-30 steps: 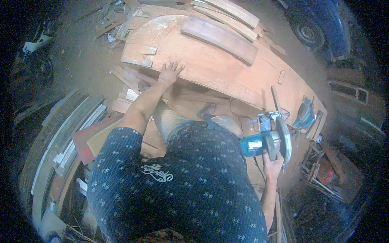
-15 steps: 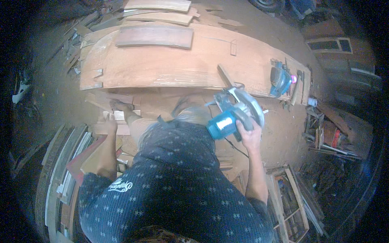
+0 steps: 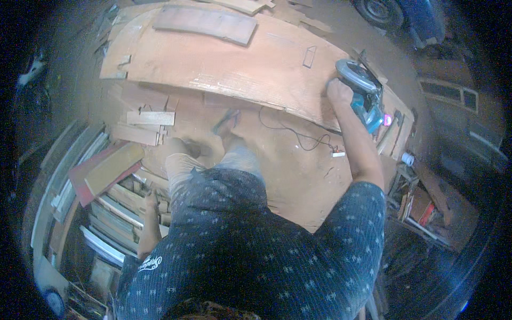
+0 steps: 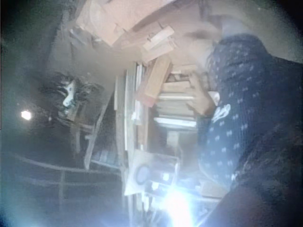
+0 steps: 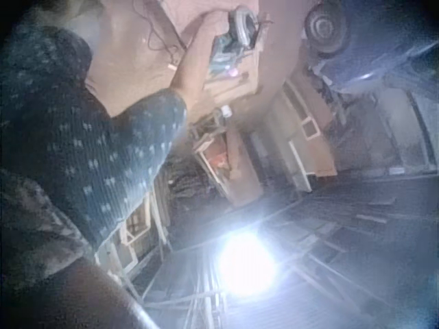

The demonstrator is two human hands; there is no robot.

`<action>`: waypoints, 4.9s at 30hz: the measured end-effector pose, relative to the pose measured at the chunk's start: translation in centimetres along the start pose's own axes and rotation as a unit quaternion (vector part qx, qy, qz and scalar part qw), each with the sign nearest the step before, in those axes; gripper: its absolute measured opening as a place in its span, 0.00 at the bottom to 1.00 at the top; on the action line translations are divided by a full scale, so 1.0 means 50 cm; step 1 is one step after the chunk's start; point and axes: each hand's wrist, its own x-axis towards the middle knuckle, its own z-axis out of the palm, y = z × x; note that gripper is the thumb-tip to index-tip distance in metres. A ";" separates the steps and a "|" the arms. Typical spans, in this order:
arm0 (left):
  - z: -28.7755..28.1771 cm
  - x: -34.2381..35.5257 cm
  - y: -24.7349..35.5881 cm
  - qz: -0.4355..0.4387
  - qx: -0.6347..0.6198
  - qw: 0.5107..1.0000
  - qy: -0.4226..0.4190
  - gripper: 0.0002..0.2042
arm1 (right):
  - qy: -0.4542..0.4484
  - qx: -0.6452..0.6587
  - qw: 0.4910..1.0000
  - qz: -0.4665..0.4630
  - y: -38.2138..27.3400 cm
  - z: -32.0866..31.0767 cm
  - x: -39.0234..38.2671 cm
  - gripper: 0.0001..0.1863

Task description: The person uses a circular saw to cut several pieces of wood on a workbench. They handle the wood pieces, align them, and make cuts, occasionally inspecting the results. The person also uses a hammer to tap a small piece of wood.

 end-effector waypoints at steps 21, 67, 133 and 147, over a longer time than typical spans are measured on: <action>0.329 -0.222 -0.370 0.022 -0.038 0.999 0.000 0.24 | 0.024 0.081 0.935 -0.344 -0.431 0.326 -0.247 0.22; 0.032 -0.615 0.567 0.359 -0.557 0.747 -0.053 0.12 | -0.247 0.543 0.728 -0.337 -0.680 -0.073 -0.528 0.31; -0.025 0.007 0.401 -0.037 -0.224 0.971 -0.080 0.15 | -0.129 -0.017 0.991 -0.037 -0.342 -0.045 -0.014 0.18; 0.049 0.015 1.089 0.352 -0.172 0.920 -0.020 0.21 | 0.082 0.293 0.886 -0.350 -0.870 -0.149 -0.078 0.36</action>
